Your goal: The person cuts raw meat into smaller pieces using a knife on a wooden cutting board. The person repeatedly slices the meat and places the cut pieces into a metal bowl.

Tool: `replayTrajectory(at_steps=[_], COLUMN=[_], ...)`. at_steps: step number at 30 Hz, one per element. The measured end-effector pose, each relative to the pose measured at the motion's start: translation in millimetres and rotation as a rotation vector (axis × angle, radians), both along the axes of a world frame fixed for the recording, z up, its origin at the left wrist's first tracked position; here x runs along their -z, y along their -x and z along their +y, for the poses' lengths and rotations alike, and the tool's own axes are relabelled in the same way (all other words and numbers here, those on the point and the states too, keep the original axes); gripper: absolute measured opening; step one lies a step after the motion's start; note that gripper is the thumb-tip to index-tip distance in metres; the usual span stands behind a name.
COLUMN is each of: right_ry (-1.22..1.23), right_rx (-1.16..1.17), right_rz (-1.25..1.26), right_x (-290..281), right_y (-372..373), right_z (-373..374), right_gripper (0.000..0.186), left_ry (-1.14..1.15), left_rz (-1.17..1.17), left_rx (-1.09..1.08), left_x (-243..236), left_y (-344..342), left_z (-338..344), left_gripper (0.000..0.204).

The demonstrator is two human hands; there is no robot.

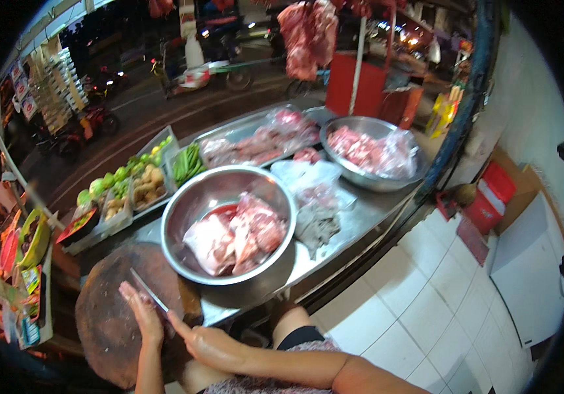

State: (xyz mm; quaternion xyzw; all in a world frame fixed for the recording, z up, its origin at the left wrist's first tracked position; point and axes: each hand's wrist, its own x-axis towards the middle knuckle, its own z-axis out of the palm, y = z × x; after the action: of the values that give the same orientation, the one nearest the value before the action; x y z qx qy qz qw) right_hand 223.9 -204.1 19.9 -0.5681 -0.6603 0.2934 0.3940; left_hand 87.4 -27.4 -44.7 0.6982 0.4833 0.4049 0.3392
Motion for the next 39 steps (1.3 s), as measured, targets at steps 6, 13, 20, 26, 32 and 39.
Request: replayTrajectory(at_steps=[6, 13, 20, 26, 32, 39], right_ry=[-0.056, 0.039, 0.026, 0.027, 0.147, 0.061], right_rx=[-0.037, 0.001, 0.028, 0.004, -0.014, 0.000], right_rz=[-0.022, -0.139, -0.075, 0.057, 0.150, 0.067], right_x=[4, 0, -13, -23, -31, -23], right_y=[-1, 4, -5, -9, -12, -11], right_z=[-4, 1, -1, 3, 7, 20], right_gripper=[0.079, 0.087, 0.072, 0.064, 0.063, 0.062], left_ry=[-0.328, -0.231, -0.213, -0.192, -0.166, -0.153], left_rz=[0.246, 0.374, 0.308, 0.272, 0.300, 0.278], left_rx=[0.034, 0.017, 0.038, 0.025, 0.037, 0.028], left_x=[19, 7, 5, 1, -5, -4], left_y=[12, 6, 6, 5, 5, 3], left_z=[6, 0, -4, -12, -15, -16], left_gripper=[0.087, 0.072, 0.070, 0.078, 0.076, 0.074])
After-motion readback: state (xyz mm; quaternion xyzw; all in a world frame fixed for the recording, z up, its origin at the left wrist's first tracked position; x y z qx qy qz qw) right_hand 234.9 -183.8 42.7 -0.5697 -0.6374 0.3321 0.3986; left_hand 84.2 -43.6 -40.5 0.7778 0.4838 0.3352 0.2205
